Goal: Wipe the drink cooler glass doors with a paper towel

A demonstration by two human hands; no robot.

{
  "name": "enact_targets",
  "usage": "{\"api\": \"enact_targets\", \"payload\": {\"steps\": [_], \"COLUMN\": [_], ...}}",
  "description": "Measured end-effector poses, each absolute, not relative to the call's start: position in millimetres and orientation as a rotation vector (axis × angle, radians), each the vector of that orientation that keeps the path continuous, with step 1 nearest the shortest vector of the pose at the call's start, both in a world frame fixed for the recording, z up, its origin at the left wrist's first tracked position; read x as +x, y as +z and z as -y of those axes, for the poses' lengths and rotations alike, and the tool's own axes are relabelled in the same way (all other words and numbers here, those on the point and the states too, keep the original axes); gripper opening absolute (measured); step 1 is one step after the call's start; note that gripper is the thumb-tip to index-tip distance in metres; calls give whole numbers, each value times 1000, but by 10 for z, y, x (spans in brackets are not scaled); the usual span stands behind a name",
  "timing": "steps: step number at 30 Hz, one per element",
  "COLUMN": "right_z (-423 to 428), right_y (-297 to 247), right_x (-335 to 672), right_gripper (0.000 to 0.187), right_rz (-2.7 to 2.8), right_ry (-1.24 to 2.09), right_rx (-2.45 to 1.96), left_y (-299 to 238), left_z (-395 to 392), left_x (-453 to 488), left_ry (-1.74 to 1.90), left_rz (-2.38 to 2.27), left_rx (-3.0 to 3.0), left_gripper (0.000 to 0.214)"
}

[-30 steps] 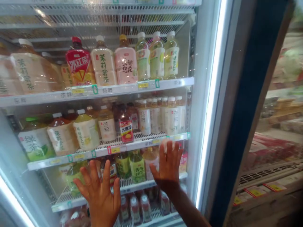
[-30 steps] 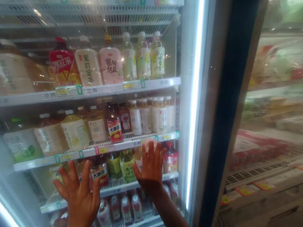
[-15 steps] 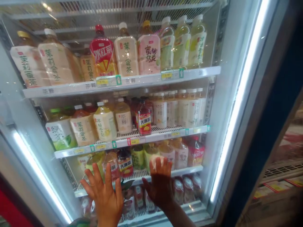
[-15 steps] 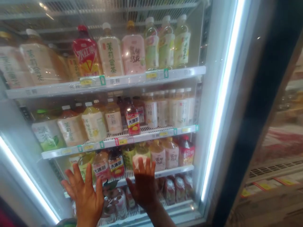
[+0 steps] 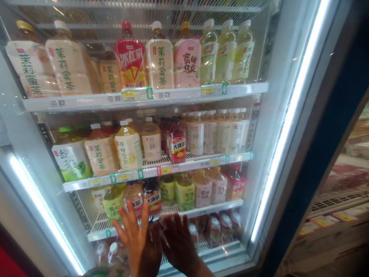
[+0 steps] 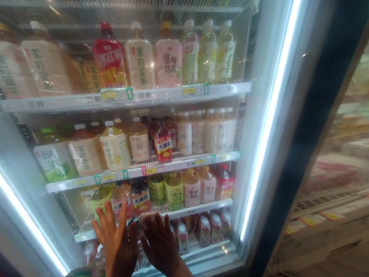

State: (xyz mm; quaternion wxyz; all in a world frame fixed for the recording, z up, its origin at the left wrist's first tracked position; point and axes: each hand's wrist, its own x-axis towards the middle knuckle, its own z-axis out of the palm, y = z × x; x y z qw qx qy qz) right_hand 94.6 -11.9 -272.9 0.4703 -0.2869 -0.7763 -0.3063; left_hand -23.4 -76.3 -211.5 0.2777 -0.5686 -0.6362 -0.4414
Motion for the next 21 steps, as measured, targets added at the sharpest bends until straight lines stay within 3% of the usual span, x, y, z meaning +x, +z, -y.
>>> {"api": "enact_targets", "payload": {"steps": [3, 7, 13, 15, 21], "right_z": [51, -37, 69, 25, -190], "right_y": [-2311, -1716, -2326, -2235, -1391], "right_x": [898, 865, 1042, 1004, 883], "right_gripper": [46, 51, 40, 41, 64], "right_rz": [1858, 1745, 1876, 1891, 1982], "right_ry": [-730, -719, -726, -728, -806], "right_rx": [-730, -788, -685, -668, -636], "left_y": [-2120, -2122, -2162, -2064, -1567], "left_z": [754, 731, 773, 769, 597], "left_x": [-224, -239, -53, 91, 302], "left_ry": [-1185, -1167, -1189, -1249, -1405], "left_rz": [1702, 1709, 1617, 1463, 1185], "left_rx": [-1494, -1485, -1518, -1592, -1759], "left_gripper": [80, 79, 80, 81, 72]}}
